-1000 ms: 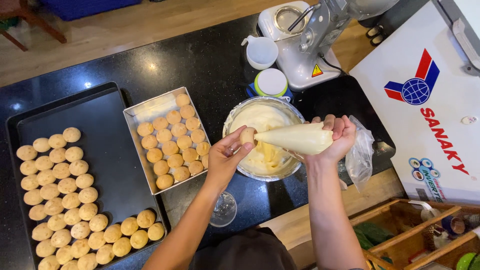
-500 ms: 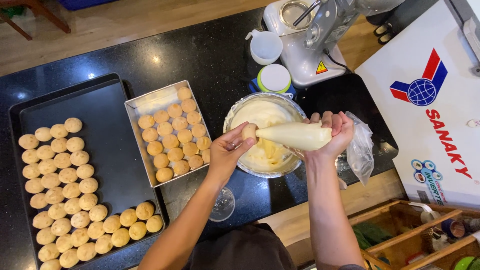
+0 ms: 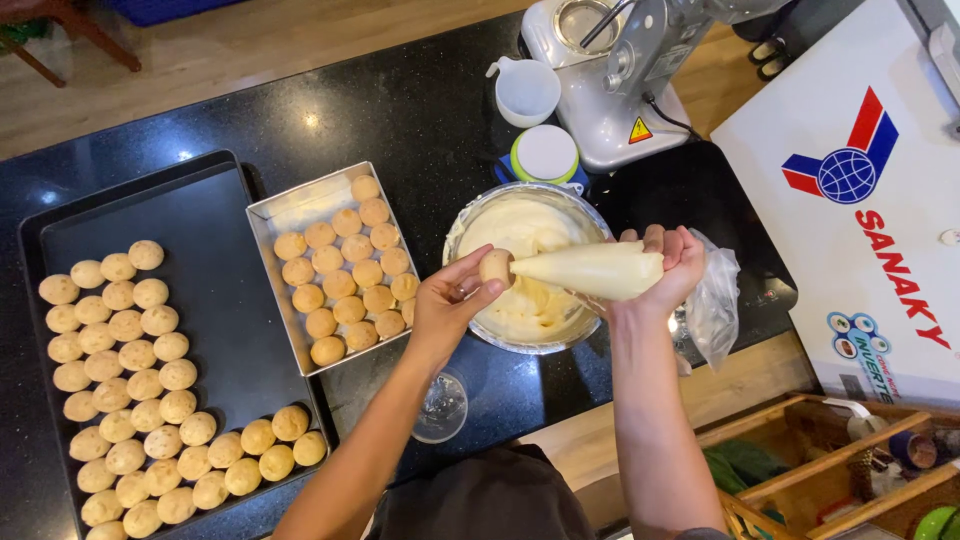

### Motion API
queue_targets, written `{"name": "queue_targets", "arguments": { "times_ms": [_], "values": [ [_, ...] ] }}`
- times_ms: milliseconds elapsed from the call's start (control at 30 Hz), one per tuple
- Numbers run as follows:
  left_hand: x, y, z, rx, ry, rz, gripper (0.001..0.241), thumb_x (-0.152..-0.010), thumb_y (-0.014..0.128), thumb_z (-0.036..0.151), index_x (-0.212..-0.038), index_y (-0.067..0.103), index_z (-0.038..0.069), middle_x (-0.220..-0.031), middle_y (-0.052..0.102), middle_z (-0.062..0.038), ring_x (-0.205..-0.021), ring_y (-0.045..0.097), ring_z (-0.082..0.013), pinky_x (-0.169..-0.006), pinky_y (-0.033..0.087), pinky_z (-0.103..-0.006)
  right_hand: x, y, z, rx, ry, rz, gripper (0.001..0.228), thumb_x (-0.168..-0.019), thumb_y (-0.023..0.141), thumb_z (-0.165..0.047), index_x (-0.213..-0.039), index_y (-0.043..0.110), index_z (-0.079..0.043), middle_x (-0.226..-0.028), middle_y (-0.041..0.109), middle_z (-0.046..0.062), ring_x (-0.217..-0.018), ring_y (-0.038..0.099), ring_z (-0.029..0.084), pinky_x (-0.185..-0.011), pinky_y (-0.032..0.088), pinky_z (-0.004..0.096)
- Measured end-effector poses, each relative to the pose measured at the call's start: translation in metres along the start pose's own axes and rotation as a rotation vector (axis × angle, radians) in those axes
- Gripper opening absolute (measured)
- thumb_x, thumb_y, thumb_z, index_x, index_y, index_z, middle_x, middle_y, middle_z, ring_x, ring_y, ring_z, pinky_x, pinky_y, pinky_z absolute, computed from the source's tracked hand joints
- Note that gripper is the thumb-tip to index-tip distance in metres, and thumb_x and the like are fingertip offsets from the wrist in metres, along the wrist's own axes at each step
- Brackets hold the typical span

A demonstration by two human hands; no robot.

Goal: Filling small round pastries with cream using a piping bag and refilling the bag using a spatula.

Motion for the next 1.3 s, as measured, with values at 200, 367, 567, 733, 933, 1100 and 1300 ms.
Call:
{"name": "queue_targets", "arguments": {
  "times_ms": [200,367,567,733,933,1100,1300],
  "values": [
    [-0.008,-0.009,-0.013,-0.031,-0.002,-0.021,0.054,-0.088,0.078,0.004,-0.139,0.062,-0.002,-0.122,0.074,-0.012,-0.108,0.070,-0.0142,-0.094,0.057,-0.0267,-0.009,-0.033,-0.001,-0.053,-0.040,0.023,0.048,-0.101,0.045,-0.025,-0.054,0.036,-0.017,-0.058,0.049,0.005,-0.058,0.042,0.026,-0.061,0.041,0.041],
    [-0.015,-0.018,-0.022,-0.021,-0.053,-0.054,0.039,-0.088,0.079,0.004,-0.125,0.069,-0.002,-0.113,0.076,-0.011,-0.100,0.071,-0.0127,-0.089,0.058,-0.0255,-0.003,-0.033,-0.002,-0.051,-0.024,0.087,0.047,-0.098,0.044,-0.025,-0.053,0.036,-0.018,-0.058,0.048,0.005,-0.057,0.046,0.027,-0.059,0.043,0.042],
    [-0.016,-0.026,-0.017,-0.046,-0.137,-0.123,0.033,-0.089,0.077,0.005,-0.121,0.068,0.002,-0.108,0.076,-0.008,-0.098,0.072,-0.0117,-0.090,0.059,-0.0259,0.002,-0.046,-0.028,-0.014,-0.120,0.066,0.047,-0.100,0.043,-0.025,-0.054,0.035,-0.017,-0.059,0.047,0.006,-0.060,0.047,0.027,-0.065,0.045,0.041],
    [-0.013,-0.003,0.007,-0.640,0.001,-0.312,0.042,-0.075,0.089,0.014,-0.113,0.074,0.004,-0.099,0.075,-0.009,-0.085,0.069,-0.0161,-0.077,0.056,-0.0308,0.007,-0.048,-0.051,-0.037,-0.212,0.092,0.045,-0.100,0.042,-0.025,-0.056,0.035,-0.017,-0.060,0.047,0.006,-0.060,0.044,0.025,-0.068,0.046,0.042],
    [-0.003,0.029,-0.008,-1.212,0.306,-0.700,0.042,-0.061,0.089,0.018,-0.098,0.075,0.006,-0.097,0.070,-0.012,-0.091,0.069,-0.0322,-0.084,0.056,-0.0426,0.014,-0.044,-0.056,-0.032,-0.225,0.136,0.044,-0.098,0.044,-0.024,-0.056,0.035,-0.016,-0.060,0.046,0.006,-0.059,0.042,0.024,-0.067,0.045,0.042],
    [0.009,0.021,0.009,-1.384,0.241,-0.835,0.035,-0.060,0.087,0.023,-0.089,0.075,0.007,-0.093,0.070,-0.014,-0.091,0.068,-0.0368,-0.083,0.054,-0.0475,-0.001,-0.082,-0.063,0.097,-0.276,0.183,0.037,-0.097,0.053,-0.025,-0.063,0.041,-0.019,-0.062,0.045,0.004,-0.059,0.045,0.022,-0.059,0.042,0.041],
    [-0.042,-0.110,0.038,-1.113,0.362,-0.298,0.039,-0.066,0.084,0.026,-0.098,0.075,0.006,-0.098,0.074,-0.016,-0.092,0.071,-0.0330,-0.081,0.057,-0.0431,-0.011,-0.089,-0.067,0.102,-0.253,0.195,0.039,-0.096,0.054,-0.027,-0.063,0.036,-0.019,-0.062,0.042,0.003,-0.059,0.045,0.021,-0.058,0.042,0.040]
  ]
}}
Point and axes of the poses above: each hand's wrist, its own x-axis away from the middle knuckle, its own y-axis out of the palm, z = x × y, the point moved 4 cm from there along -x, towards the middle knuckle
